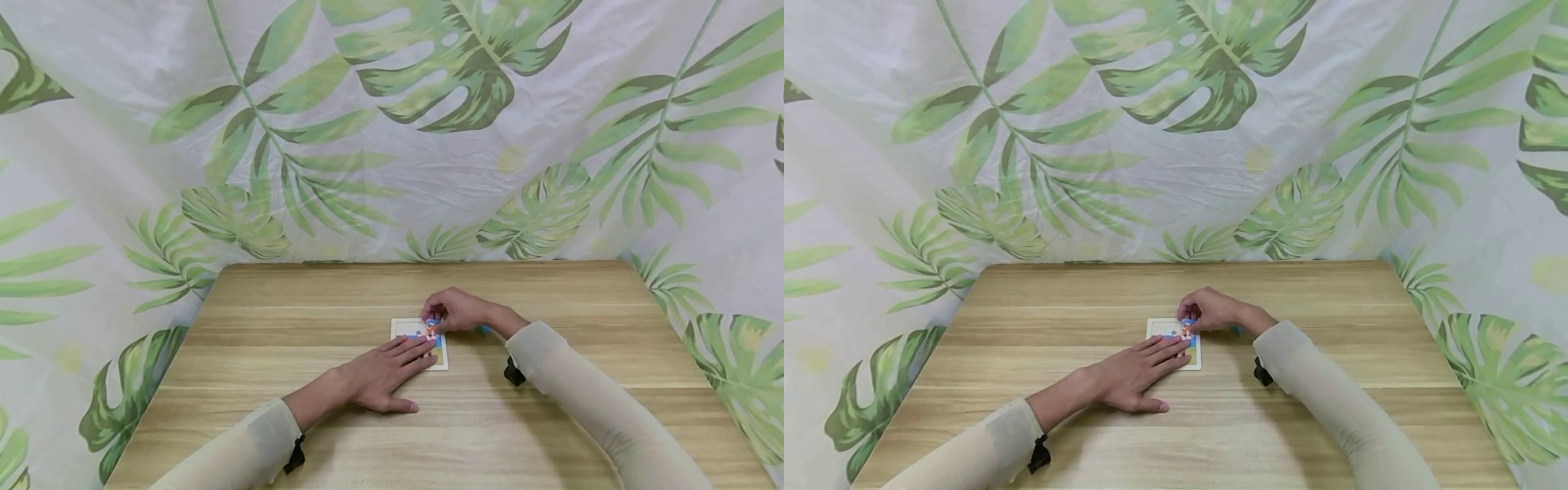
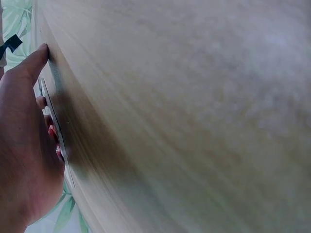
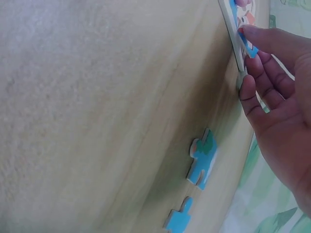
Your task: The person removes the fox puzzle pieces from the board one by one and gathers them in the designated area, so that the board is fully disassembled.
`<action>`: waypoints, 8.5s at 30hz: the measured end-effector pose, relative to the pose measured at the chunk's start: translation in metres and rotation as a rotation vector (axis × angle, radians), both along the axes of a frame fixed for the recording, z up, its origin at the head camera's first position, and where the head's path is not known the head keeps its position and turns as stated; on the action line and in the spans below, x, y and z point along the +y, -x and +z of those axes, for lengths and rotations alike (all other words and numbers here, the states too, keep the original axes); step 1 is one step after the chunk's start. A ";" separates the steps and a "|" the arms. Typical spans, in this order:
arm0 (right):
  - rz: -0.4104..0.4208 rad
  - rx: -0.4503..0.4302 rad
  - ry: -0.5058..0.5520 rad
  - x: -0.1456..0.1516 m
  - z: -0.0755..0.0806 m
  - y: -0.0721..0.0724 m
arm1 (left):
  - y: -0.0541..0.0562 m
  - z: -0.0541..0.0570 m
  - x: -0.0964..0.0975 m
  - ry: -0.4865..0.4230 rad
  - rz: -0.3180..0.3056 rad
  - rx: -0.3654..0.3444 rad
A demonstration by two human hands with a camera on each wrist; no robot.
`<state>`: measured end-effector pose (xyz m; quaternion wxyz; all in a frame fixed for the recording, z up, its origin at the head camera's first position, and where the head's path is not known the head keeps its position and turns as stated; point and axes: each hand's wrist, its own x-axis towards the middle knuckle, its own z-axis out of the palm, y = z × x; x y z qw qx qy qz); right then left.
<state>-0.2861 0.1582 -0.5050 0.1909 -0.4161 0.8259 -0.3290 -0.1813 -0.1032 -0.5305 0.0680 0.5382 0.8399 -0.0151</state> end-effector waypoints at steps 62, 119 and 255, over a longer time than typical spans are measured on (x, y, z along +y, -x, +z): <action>-0.137 -0.201 0.091 0.068 0.015 -0.006 | 0.000 -0.004 -0.002 -0.022 0.006 -0.022; -0.221 -0.201 0.017 0.192 0.009 -0.021 | 0.000 -0.006 -0.002 -0.029 -0.003 -0.017; 0.040 0.004 0.000 -0.056 -0.003 -0.010 | -0.015 -0.002 -0.032 -0.016 -0.049 -0.041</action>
